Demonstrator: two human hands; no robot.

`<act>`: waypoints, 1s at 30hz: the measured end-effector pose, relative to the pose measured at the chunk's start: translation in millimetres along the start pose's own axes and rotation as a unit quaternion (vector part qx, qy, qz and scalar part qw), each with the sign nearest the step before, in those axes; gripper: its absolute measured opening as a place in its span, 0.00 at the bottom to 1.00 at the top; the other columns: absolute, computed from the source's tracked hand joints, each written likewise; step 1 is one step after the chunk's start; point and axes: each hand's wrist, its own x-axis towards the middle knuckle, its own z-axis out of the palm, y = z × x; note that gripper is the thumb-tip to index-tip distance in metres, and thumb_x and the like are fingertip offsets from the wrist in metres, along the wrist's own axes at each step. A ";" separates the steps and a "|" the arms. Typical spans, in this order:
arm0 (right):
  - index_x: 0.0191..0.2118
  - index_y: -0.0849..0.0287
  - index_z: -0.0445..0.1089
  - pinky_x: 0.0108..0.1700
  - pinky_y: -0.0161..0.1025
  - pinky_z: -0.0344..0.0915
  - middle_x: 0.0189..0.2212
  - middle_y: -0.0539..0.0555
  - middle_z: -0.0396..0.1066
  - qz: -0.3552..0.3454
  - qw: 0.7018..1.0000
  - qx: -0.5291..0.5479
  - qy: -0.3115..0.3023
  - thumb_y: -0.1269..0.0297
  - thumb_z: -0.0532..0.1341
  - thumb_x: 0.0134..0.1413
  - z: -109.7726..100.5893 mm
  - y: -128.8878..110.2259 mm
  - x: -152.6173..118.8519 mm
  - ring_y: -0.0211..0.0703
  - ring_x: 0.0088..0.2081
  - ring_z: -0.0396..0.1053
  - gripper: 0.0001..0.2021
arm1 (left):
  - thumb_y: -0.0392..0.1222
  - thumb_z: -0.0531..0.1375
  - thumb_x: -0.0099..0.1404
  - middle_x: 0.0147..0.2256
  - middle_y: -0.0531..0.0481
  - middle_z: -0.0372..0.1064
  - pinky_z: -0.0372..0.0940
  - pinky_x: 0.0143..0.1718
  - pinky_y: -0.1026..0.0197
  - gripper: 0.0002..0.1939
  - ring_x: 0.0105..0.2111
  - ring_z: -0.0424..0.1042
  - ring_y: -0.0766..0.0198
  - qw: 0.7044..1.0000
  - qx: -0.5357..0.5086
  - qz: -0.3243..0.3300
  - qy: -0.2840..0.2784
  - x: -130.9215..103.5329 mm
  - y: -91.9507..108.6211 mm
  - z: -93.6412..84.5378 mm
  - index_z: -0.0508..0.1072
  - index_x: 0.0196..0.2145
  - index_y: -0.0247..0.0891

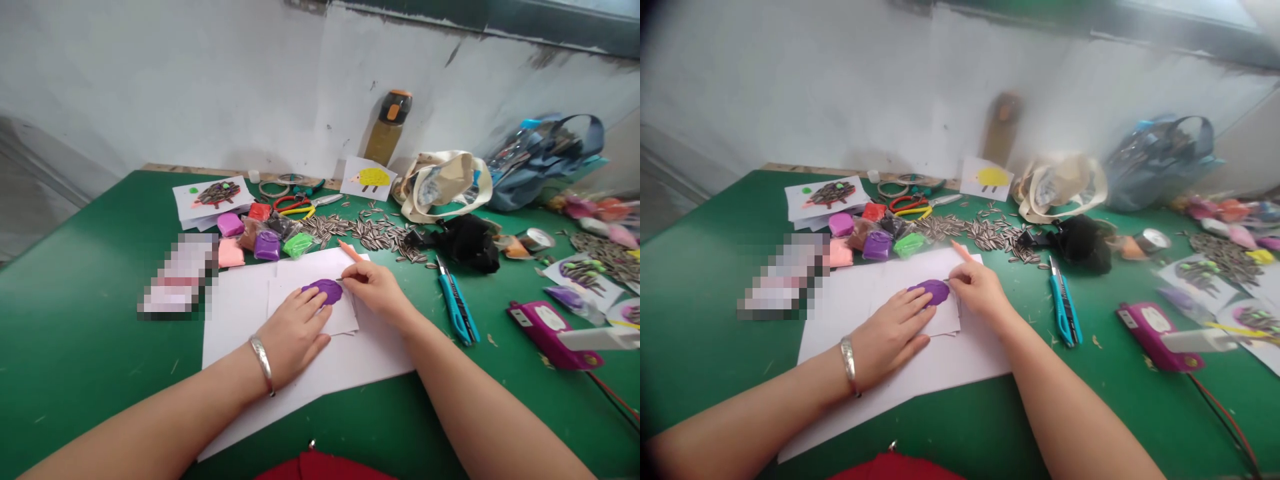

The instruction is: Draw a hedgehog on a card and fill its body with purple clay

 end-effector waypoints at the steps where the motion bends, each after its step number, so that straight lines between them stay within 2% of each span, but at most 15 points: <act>1: 0.30 0.56 0.73 0.33 0.37 0.61 0.36 0.54 0.77 -0.008 1.000 -0.018 -0.003 0.68 0.58 0.49 0.8 -0.1 0.2 0.40 0.28 0.66 0.06 | 0.43 0.52 0.70 0.57 0.34 0.64 0.57 0.59 0.40 0.19 0.59 0.61 0.45 1.000 -0.001 0.001 0.001 -0.1 -0.1 0.1 0.69 0.54 0.30; 5: 0.28 0.56 0.74 0.35 0.37 0.61 0.30 0.53 0.75 -0.038 0.995 -0.090 -0.005 0.70 0.57 0.49 4.0 1.3 1.7 0.41 0.31 0.68 0.08 | 0.42 0.52 0.70 0.57 0.33 0.64 0.56 0.59 0.39 0.19 0.59 0.60 0.44 1.000 -0.011 0.005 0.003 -0.3 -0.7 0.9 0.69 0.54 0.29; 8: 0.29 0.56 0.74 0.33 0.37 0.61 0.28 0.52 0.74 -0.025 0.997 -0.075 0.000 0.69 0.58 0.49 3.7 4.2 1.9 0.41 0.29 0.67 0.07 | 0.42 0.53 0.69 0.57 0.33 0.64 0.56 0.59 0.38 0.19 0.59 0.60 0.44 1.000 -0.012 0.001 0.005 -0.9 -1.1 2.3 0.68 0.54 0.29; 11: 0.30 0.56 0.75 0.32 0.36 0.60 0.28 0.51 0.74 -0.012 0.999 -0.034 0.002 0.68 0.59 0.49 3.3 6.0 1.0 0.40 0.28 0.66 0.07 | 0.42 0.53 0.69 0.57 0.33 0.64 0.57 0.59 0.38 0.20 0.59 0.61 0.42 1.000 -0.008 0.001 0.009 -1.6 -1.4 3.8 0.68 0.54 0.29; 17: 0.28 0.57 0.74 0.33 0.36 0.61 0.28 0.52 0.73 -0.039 0.995 -0.092 -0.009 0.72 0.58 0.48 4.2 3.9 1.1 0.40 0.29 0.67 0.08 | 0.43 0.52 0.69 0.57 0.34 0.64 0.56 0.59 0.39 0.20 0.60 0.60 0.44 1.000 -0.008 0.002 0.012 -2.1 -2.1 4.3 0.68 0.54 0.30; 22: 0.31 0.56 0.75 0.33 0.36 0.62 0.29 0.51 0.74 -0.020 0.998 -0.058 -0.002 0.70 0.59 0.49 2.5 2.9 0.7 0.40 0.29 0.67 0.07 | 0.43 0.53 0.69 0.57 0.34 0.64 0.57 0.58 0.38 0.20 0.59 0.61 0.43 1.000 -0.011 0.006 0.012 -2.0 -3.2 4.2 0.68 0.54 0.30; 27: 0.29 0.57 0.75 0.34 0.36 0.61 0.29 0.52 0.73 -0.039 0.994 -0.097 -0.014 0.72 0.58 0.50 3.2 1.0 0.2 0.40 0.31 0.68 0.08 | 0.44 0.53 0.69 0.57 0.34 0.64 0.57 0.58 0.39 0.20 0.59 0.60 0.43 1.000 -0.014 0.007 0.009 -2.6 -4.2 3.8 0.68 0.55 0.30; 30: 0.30 0.57 0.75 0.34 0.36 0.61 0.29 0.52 0.73 -0.022 0.997 -0.074 -0.007 0.71 0.59 0.50 3.0 1.9 -0.1 0.40 0.30 0.68 0.07 | 0.44 0.53 0.69 0.57 0.35 0.64 0.57 0.59 0.39 0.20 0.59 0.60 0.44 1.000 -0.016 0.004 0.008 -2.8 -4.3 3.6 0.68 0.54 0.31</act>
